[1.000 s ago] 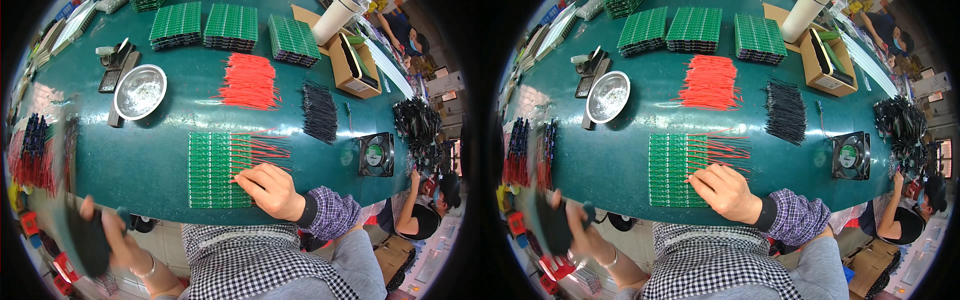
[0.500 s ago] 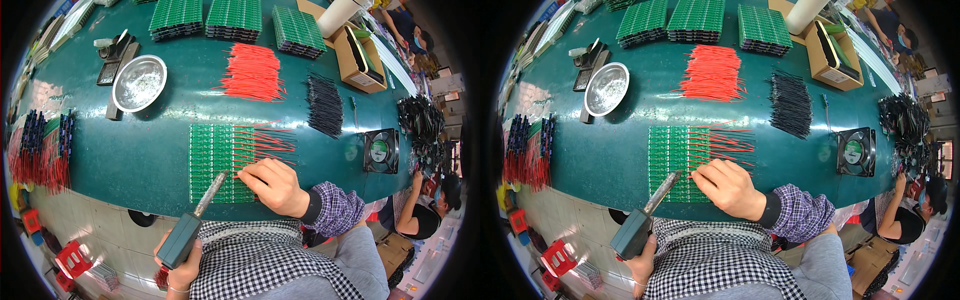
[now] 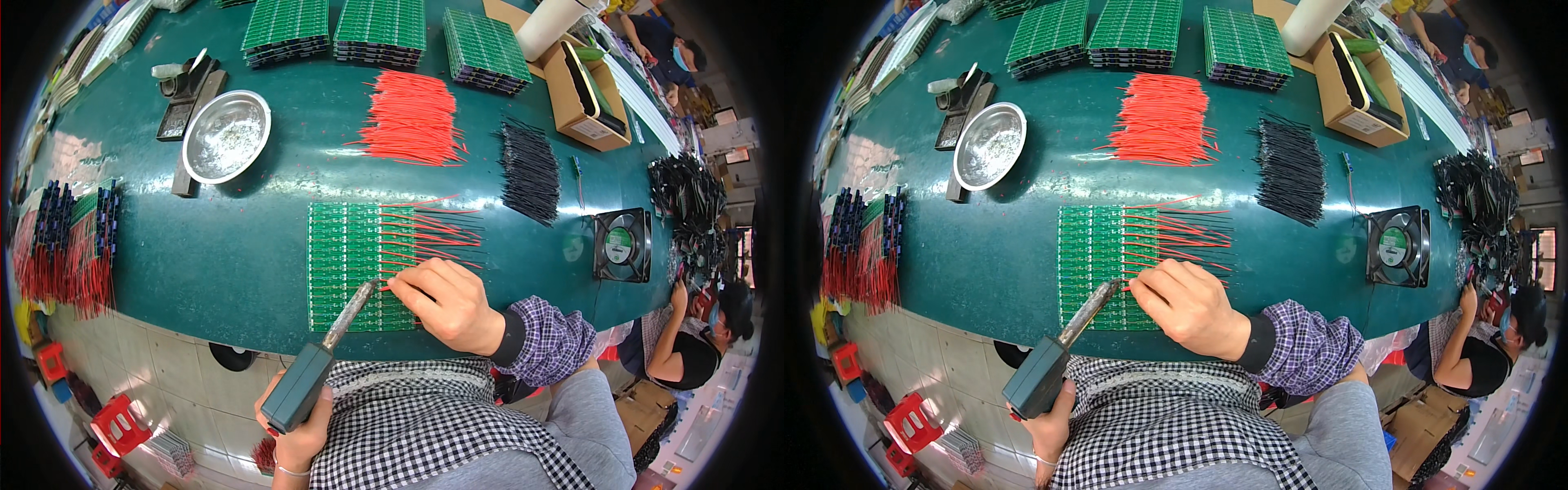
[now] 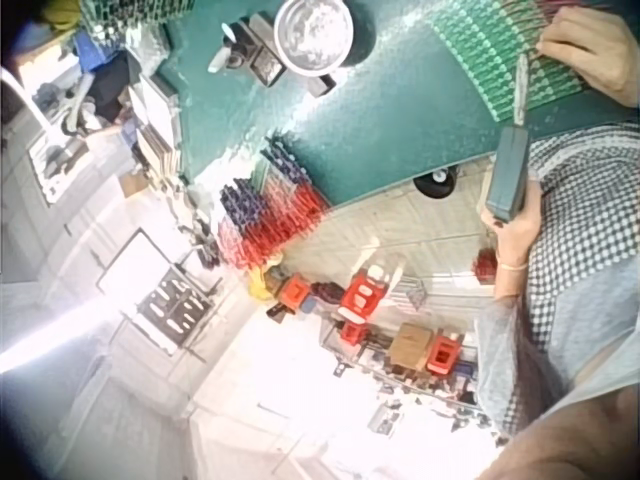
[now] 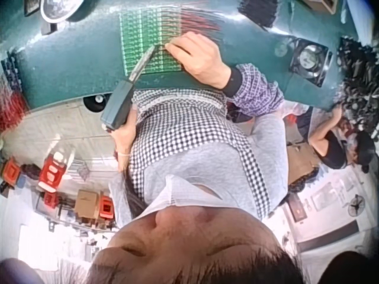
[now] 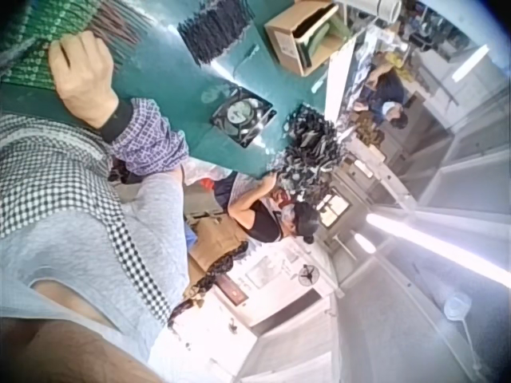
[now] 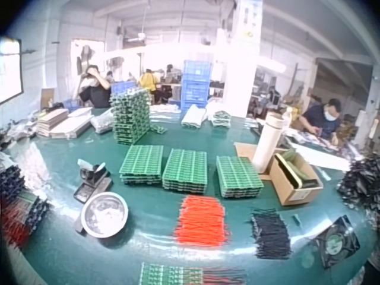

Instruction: The person positions wires onto circuit boards by hand and solders them using a soldering iron.

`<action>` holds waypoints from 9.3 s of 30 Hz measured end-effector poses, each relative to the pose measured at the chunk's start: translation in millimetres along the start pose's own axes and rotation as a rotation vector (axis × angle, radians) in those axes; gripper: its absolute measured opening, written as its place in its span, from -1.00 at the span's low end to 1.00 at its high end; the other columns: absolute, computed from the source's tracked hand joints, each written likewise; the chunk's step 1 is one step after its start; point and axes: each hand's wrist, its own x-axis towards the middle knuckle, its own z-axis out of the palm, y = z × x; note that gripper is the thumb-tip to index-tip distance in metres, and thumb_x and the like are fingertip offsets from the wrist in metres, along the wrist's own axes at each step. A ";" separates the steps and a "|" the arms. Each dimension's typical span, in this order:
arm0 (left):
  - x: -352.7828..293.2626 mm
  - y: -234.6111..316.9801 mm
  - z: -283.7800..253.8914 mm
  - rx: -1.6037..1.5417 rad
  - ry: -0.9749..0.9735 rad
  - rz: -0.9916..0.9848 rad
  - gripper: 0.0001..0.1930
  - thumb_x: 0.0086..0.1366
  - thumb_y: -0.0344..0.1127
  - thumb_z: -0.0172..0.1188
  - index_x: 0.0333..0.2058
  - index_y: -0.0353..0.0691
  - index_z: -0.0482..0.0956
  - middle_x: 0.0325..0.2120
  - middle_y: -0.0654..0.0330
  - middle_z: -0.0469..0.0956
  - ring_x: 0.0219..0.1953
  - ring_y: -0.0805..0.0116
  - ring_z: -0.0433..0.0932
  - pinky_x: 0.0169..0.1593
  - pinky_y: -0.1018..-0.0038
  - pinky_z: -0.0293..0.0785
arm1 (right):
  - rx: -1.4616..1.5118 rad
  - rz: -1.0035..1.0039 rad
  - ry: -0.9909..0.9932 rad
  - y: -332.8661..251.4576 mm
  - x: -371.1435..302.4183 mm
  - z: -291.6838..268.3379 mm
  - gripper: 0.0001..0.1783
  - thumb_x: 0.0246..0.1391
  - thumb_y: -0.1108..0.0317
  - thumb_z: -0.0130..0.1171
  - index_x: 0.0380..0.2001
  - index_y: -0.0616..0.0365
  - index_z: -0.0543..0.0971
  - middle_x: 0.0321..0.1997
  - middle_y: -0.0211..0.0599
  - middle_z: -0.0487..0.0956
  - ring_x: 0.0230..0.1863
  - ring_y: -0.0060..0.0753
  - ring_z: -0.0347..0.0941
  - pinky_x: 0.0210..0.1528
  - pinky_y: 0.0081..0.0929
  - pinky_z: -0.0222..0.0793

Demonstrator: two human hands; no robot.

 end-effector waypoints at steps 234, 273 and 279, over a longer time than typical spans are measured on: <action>-55.5 -39.5 -11.7 -0.190 0.087 -0.166 -0.66 0.20 -0.53 0.36 -0.04 -0.42 0.56 -0.22 0.11 0.59 -0.34 0.39 0.53 -0.27 0.46 0.48 | 0.175 0.031 -0.108 8.5 33.7 -20.1 -0.77 0.02 0.57 0.19 -0.22 0.20 0.46 -0.31 -0.18 0.44 -0.27 -0.10 0.46 -0.22 -0.25 0.44; -58.5 -33.1 -15.4 -0.246 0.088 -0.158 -0.57 0.15 -0.58 0.38 0.03 -0.47 0.57 -0.12 0.06 0.63 -0.30 0.42 0.58 -0.23 0.52 0.53 | 0.125 -0.033 -0.078 -4.1 25.1 -17.8 -0.76 -0.10 0.49 0.21 -0.26 0.22 0.56 -0.33 -0.26 0.48 -0.31 -0.23 0.46 -0.30 -0.33 0.41; -58.2 -23.7 -16.3 -0.201 0.070 -0.247 -0.66 0.10 -0.51 0.44 -0.12 -0.42 0.63 -0.24 0.07 0.65 -0.34 0.32 0.61 -0.24 0.43 0.54 | 0.136 0.019 -0.094 -30.5 -7.0 -11.9 -0.73 -0.13 0.48 0.25 -0.26 0.24 0.61 -0.31 -0.32 0.52 -0.30 -0.33 0.48 -0.31 -0.40 0.40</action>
